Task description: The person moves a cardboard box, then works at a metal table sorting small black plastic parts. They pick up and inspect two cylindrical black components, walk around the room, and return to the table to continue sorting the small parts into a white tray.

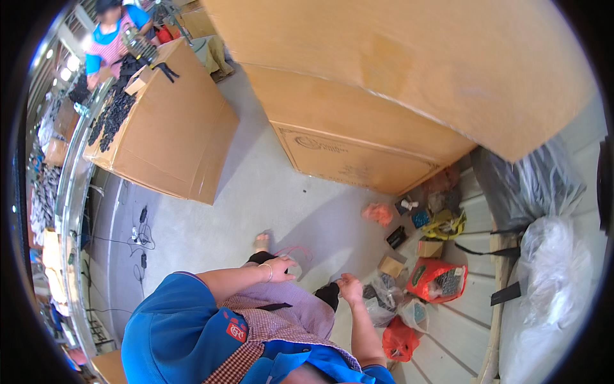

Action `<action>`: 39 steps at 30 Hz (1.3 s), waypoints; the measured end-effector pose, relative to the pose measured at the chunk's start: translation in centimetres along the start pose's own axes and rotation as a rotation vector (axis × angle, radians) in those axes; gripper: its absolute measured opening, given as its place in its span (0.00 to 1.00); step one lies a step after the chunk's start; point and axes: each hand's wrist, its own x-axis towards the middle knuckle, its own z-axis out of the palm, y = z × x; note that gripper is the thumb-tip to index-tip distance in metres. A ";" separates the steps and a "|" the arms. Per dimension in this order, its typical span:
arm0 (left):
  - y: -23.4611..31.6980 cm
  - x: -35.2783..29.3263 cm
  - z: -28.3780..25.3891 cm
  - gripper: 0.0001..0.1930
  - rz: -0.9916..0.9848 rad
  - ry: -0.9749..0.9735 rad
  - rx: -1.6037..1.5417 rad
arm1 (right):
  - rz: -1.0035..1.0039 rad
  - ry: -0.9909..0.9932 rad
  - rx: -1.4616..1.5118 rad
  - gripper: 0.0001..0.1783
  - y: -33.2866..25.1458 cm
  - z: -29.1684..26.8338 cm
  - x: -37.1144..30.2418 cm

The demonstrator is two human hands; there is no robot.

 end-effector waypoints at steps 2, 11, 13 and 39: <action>-2.3 -1.1 -2.0 0.28 -0.010 -0.030 -0.045 | -0.032 0.002 -0.055 0.20 -3.2 0.5 0.3; -19.9 -13.6 -11.9 0.22 -0.099 0.163 -0.229 | -0.141 -0.456 -0.359 0.22 -25.8 10.8 0.2; -21.7 -16.1 -15.7 0.22 -0.187 0.154 -0.264 | -0.200 -0.574 -0.286 0.22 -28.5 14.0 2.7; -27.5 -4.8 -68.6 0.11 0.057 0.972 -0.216 | -0.756 -0.437 -0.329 0.15 -71.5 21.3 47.0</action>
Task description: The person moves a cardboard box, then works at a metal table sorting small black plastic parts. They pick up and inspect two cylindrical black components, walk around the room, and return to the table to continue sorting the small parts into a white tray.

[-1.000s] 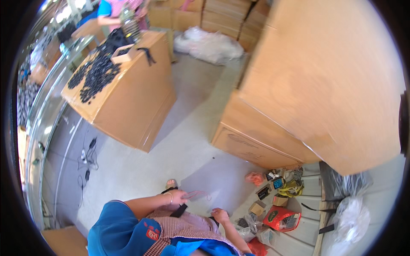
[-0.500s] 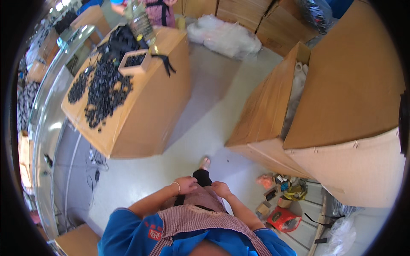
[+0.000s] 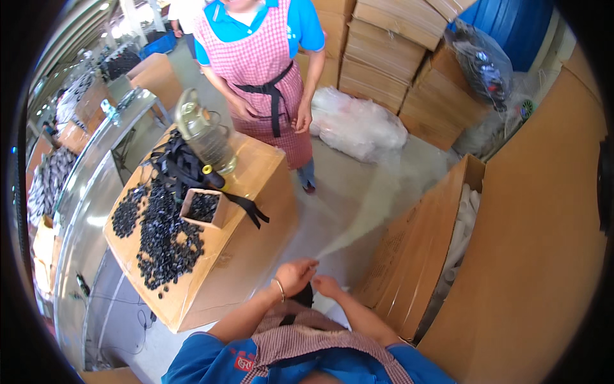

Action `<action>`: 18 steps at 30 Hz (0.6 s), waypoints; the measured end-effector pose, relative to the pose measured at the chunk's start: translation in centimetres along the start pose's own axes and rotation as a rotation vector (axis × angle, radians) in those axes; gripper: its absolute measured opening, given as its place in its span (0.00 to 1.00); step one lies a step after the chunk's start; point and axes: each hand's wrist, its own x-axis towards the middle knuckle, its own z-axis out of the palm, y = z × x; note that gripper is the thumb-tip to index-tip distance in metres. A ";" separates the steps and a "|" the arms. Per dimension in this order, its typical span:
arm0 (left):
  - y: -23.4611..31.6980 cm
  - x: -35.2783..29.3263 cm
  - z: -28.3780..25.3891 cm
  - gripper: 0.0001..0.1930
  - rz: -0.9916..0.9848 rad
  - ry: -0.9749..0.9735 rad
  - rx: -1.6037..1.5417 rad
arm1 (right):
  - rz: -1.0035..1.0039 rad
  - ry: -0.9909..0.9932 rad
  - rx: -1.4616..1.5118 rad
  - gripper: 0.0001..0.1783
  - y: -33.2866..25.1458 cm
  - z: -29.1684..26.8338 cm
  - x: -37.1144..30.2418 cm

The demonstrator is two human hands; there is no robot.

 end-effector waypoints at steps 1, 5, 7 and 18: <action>0.1 2.4 -0.5 0.11 0.034 0.010 -0.019 | 0.039 0.005 0.021 0.16 1.1 -1.3 1.5; 1.2 11.2 -4.1 0.12 0.119 0.079 -0.025 | 0.181 0.056 0.167 0.17 3.2 -7.4 6.6; 2.2 16.0 -5.5 0.12 0.121 0.065 -0.060 | 0.256 0.118 0.225 0.17 5.2 -10.5 9.2; 1.5 42.1 1.0 0.13 0.153 -0.081 -0.114 | 0.589 0.101 0.288 0.17 22.7 -28.1 18.3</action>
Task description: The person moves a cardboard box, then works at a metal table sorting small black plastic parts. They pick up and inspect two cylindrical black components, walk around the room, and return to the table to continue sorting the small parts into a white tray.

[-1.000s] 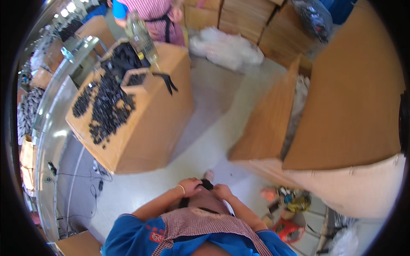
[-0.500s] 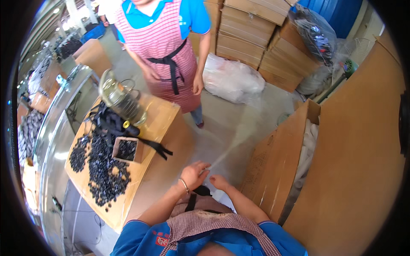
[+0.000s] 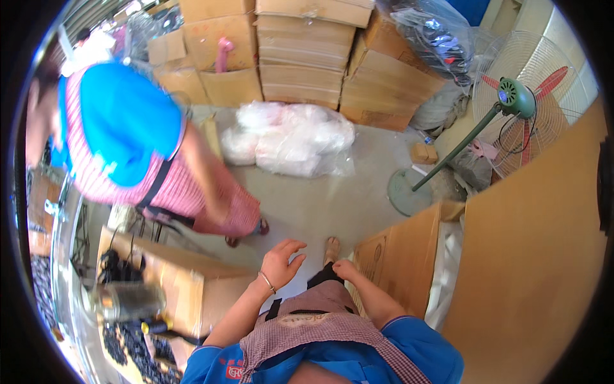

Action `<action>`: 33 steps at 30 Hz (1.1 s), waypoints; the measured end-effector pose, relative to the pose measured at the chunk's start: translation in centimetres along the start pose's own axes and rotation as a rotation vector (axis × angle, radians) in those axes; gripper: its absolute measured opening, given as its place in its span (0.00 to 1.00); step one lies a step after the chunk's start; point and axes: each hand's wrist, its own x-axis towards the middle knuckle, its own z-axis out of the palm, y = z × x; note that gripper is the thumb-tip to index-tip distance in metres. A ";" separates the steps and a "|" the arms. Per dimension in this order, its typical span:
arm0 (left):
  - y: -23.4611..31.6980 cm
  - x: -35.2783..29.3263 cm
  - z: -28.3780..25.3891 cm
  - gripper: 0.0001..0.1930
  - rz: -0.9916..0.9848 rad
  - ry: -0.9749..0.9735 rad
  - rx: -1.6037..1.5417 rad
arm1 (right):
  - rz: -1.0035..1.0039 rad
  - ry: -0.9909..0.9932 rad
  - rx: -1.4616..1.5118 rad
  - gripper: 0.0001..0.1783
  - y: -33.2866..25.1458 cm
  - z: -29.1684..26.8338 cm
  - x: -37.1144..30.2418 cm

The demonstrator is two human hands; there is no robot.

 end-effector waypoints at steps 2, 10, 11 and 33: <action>-2.0 5.9 2.1 0.14 0.048 -0.028 0.081 | -0.105 0.239 -0.121 0.17 1.2 -2.5 6.8; -7.6 28.3 7.2 0.18 -0.026 -0.406 0.299 | 0.001 -0.033 0.344 0.16 -8.0 -16.0 15.9; -8.8 29.9 7.3 0.18 -0.104 -0.441 0.313 | 0.022 -0.035 0.401 0.15 -8.8 -16.9 17.1; -45.8 40.6 -10.0 0.22 -1.172 -0.110 -0.002 | 0.227 -0.357 -0.033 0.18 -28.9 -29.2 51.8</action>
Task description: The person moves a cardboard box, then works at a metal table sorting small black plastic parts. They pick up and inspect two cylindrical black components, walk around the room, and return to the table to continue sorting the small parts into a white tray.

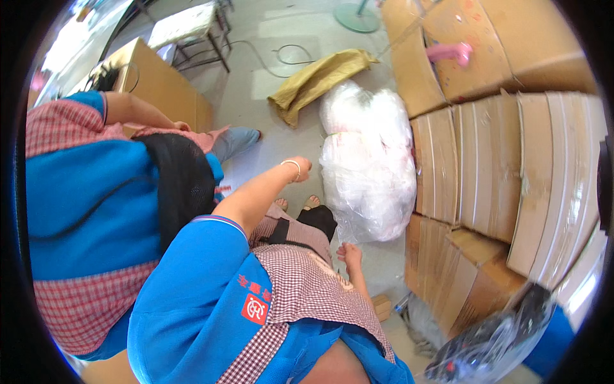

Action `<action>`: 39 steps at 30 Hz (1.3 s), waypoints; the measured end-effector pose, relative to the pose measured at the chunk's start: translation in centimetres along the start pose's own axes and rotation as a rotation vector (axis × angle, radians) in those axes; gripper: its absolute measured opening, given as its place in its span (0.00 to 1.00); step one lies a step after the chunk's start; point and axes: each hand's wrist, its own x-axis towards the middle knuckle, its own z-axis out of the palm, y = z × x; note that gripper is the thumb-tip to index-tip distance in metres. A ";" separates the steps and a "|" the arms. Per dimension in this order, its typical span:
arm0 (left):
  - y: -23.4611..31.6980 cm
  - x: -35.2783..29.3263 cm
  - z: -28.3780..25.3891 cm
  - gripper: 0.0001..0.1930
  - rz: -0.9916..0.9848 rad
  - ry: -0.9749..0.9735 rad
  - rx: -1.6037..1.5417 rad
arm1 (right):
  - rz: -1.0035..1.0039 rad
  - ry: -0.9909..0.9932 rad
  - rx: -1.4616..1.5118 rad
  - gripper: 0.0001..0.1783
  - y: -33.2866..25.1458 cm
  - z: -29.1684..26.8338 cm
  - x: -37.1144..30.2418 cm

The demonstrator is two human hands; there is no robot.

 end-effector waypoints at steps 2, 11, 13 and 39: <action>-2.4 0.1 -0.1 0.21 -0.065 0.095 -0.111 | -0.067 -0.067 -0.173 0.17 -4.3 -2.0 4.0; -12.2 -4.1 0.7 0.14 -0.422 0.222 -0.352 | -0.654 -0.245 -0.595 0.14 -21.5 3.8 12.6; -15.3 -3.9 2.0 0.15 -0.344 0.079 -0.289 | -1.122 -0.422 -1.034 0.15 -22.0 8.9 16.8; -32.6 -8.7 -32.4 0.19 -0.302 0.747 -0.746 | -0.306 -0.538 -0.944 0.17 -59.9 40.5 26.9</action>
